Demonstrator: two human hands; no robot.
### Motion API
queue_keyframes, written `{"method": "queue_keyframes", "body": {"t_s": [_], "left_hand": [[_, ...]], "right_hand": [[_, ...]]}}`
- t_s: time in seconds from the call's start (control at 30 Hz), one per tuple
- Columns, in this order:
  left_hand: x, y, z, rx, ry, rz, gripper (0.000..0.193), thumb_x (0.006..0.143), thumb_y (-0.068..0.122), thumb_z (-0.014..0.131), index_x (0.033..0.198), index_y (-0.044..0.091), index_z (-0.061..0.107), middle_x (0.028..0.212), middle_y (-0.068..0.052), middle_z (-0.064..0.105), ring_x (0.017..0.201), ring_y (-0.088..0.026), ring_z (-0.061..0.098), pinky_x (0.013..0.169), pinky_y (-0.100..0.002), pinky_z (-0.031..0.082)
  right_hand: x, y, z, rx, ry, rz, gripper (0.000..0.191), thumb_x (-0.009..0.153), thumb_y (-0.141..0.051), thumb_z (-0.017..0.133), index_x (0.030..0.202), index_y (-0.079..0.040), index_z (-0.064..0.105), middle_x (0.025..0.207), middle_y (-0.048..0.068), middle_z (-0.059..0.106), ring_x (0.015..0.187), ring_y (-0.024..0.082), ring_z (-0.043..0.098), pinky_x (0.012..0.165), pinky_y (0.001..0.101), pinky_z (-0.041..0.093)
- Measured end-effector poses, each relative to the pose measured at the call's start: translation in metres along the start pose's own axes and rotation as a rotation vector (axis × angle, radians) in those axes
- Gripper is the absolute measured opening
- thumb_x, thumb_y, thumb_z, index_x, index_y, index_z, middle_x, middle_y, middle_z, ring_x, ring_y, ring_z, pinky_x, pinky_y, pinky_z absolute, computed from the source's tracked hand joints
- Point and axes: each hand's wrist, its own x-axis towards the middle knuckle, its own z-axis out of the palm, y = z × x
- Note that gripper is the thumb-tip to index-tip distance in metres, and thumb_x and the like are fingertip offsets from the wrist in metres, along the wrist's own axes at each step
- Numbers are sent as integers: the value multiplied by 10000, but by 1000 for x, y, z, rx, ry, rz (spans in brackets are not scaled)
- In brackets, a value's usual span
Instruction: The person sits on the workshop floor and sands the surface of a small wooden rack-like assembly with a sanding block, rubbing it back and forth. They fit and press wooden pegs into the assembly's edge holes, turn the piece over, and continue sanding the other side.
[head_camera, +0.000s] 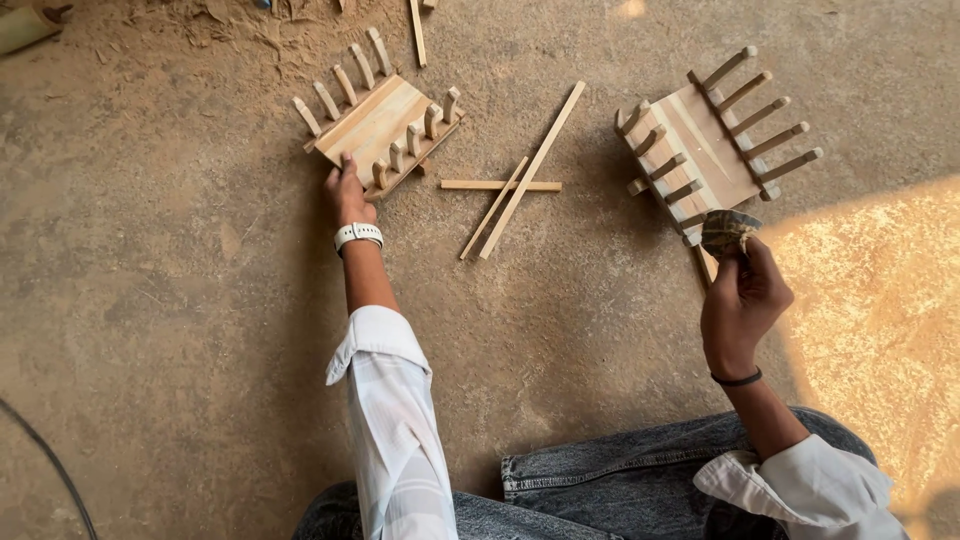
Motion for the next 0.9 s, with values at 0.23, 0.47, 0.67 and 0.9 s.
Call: {"method": "queue_keyframes", "body": {"t_s": [0.23, 0.47, 0.67, 0.9], "left_hand": [[-67, 25, -43, -182, -228, 185, 491, 1014, 351, 619, 1365, 12, 572, 1427, -163, 585, 1279, -254, 591, 1068, -414, 479], [-160, 31, -88, 218, -784, 57, 347, 1026, 296, 631, 1185, -9, 676, 1025, -48, 741, 867, -100, 689, 763, -262, 571], [-186, -50, -59, 421, -1018, 84, 335, 1011, 334, 666, 1060, 5, 696, 902, 4, 684, 785, -47, 595, 684, -236, 508], [-180, -96, -51, 502, -1043, 87, 351, 1017, 374, 655, 1039, 24, 672, 873, 31, 623, 784, -54, 524, 678, -250, 472]], "right_hand": [[2, 6, 7, 45, 38, 24, 207, 1023, 102, 562, 1186, 104, 689, 1043, 176, 746, 982, 200, 730, 889, 313, 616], [-6, -24, 14, 107, -87, -223, 213, 998, 85, 620, 1200, 69, 686, 1140, 177, 744, 1049, 254, 749, 926, 341, 626], [-47, -52, 20, -11, -493, -877, 269, 935, 2, 751, 1198, -34, 709, 1244, 137, 729, 1110, 257, 741, 958, 347, 621], [-94, -23, 39, -554, -1024, -1015, 625, 888, -30, 626, 1491, 15, 467, 1509, 194, 521, 1385, 293, 537, 1099, 422, 515]]}}
